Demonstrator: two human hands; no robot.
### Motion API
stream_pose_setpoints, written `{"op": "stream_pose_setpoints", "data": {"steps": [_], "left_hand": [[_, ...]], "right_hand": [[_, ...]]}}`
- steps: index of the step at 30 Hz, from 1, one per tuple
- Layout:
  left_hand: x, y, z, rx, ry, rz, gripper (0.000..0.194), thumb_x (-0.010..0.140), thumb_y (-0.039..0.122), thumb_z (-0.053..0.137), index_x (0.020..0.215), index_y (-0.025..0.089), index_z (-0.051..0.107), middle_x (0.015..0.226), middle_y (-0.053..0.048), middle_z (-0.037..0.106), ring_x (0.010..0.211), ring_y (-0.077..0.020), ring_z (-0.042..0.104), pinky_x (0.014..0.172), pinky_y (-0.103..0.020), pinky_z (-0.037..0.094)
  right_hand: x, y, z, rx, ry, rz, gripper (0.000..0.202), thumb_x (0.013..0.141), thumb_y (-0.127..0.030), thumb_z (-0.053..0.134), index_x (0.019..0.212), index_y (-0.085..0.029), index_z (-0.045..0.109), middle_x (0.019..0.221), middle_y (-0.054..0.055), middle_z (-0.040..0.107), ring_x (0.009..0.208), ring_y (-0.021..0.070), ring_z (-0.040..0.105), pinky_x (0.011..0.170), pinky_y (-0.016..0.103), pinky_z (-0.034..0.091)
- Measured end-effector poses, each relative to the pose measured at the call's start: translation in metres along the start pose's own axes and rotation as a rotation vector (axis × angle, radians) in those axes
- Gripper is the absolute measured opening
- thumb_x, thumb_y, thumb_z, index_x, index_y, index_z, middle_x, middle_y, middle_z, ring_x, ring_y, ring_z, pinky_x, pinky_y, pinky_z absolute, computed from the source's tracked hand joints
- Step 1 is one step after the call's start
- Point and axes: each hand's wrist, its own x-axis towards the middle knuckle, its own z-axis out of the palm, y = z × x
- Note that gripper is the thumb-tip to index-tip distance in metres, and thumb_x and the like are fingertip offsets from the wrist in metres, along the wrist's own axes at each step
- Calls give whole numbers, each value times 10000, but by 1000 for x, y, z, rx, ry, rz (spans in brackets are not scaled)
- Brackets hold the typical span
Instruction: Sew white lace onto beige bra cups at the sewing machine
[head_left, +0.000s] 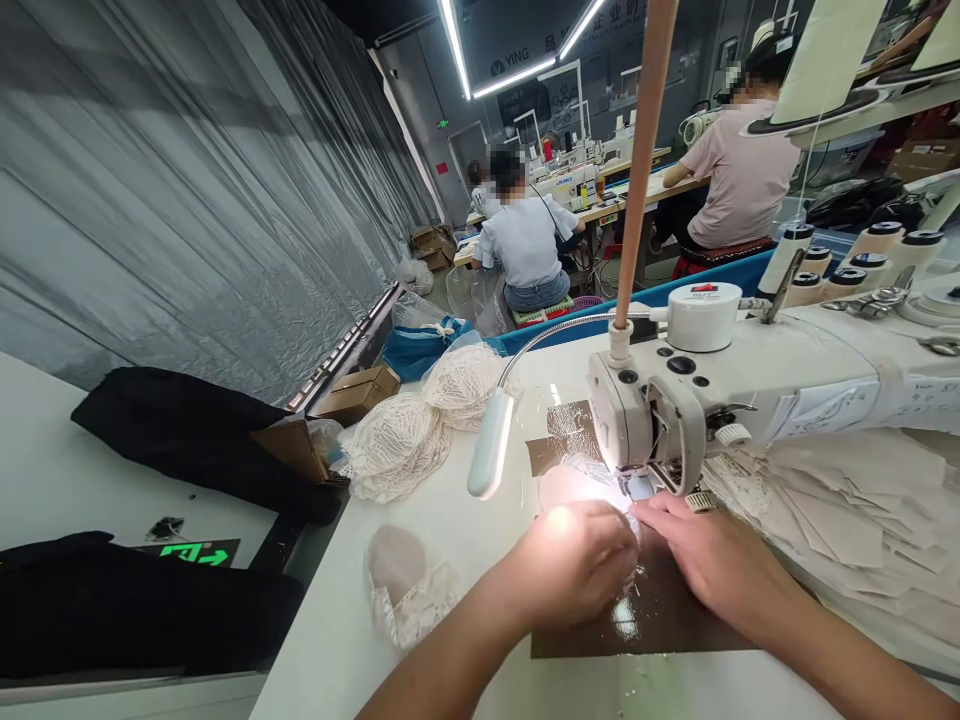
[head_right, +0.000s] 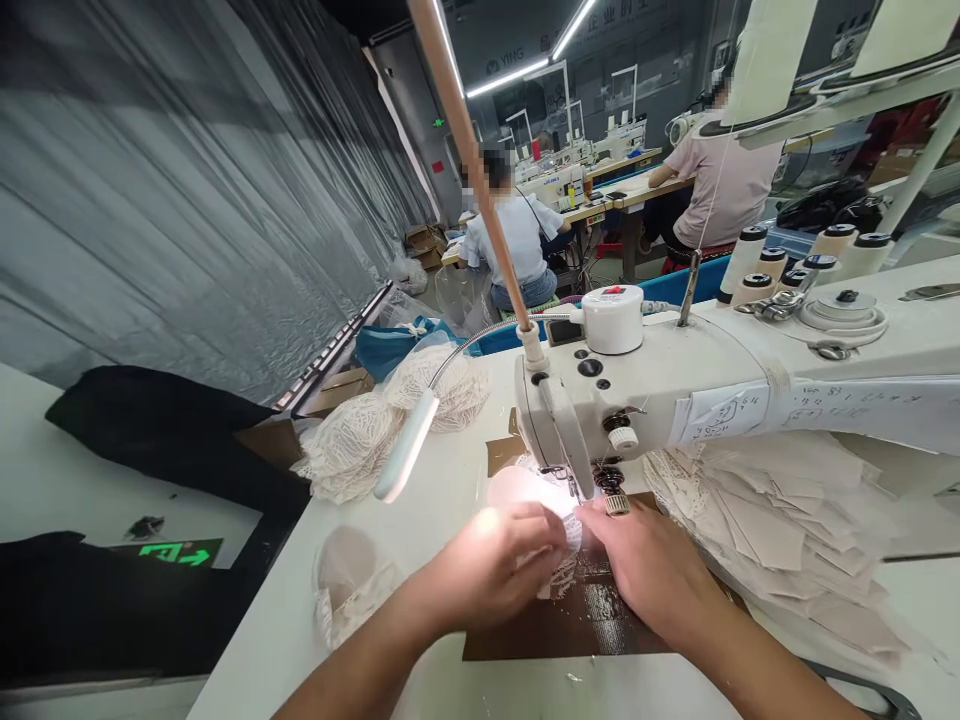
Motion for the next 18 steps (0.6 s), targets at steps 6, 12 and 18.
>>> {"op": "stream_pose_setpoints", "data": {"steps": [6,12,18], "left_hand": [[17,-53,40,269,205,95,309,944,235,434,1106,151,683,1118,-113,694,883,-214,625,793,-359,534],[15,-61,44,281,225,130,312,908,186,458,1116,131,683,1150,-106,691,905,-224,620,801,-351,534],[19,-67,45,270,244,106,321,862,160,496,1129,126,671,1136,-128,688,864,-221,598,782,-361,513]], "right_hand": [[1,7,19,-116,186,-155,440,782,-14,350,1031,-202,661,867,47,607,542,132,457,498,283,293],[1,10,29,-133,276,-184,493,743,-13,362,1087,-204,659,883,49,623,509,128,419,479,280,270],[1,7,25,-188,221,-138,577,715,11,363,1166,-202,651,920,67,652,525,127,511,475,265,313]]}}
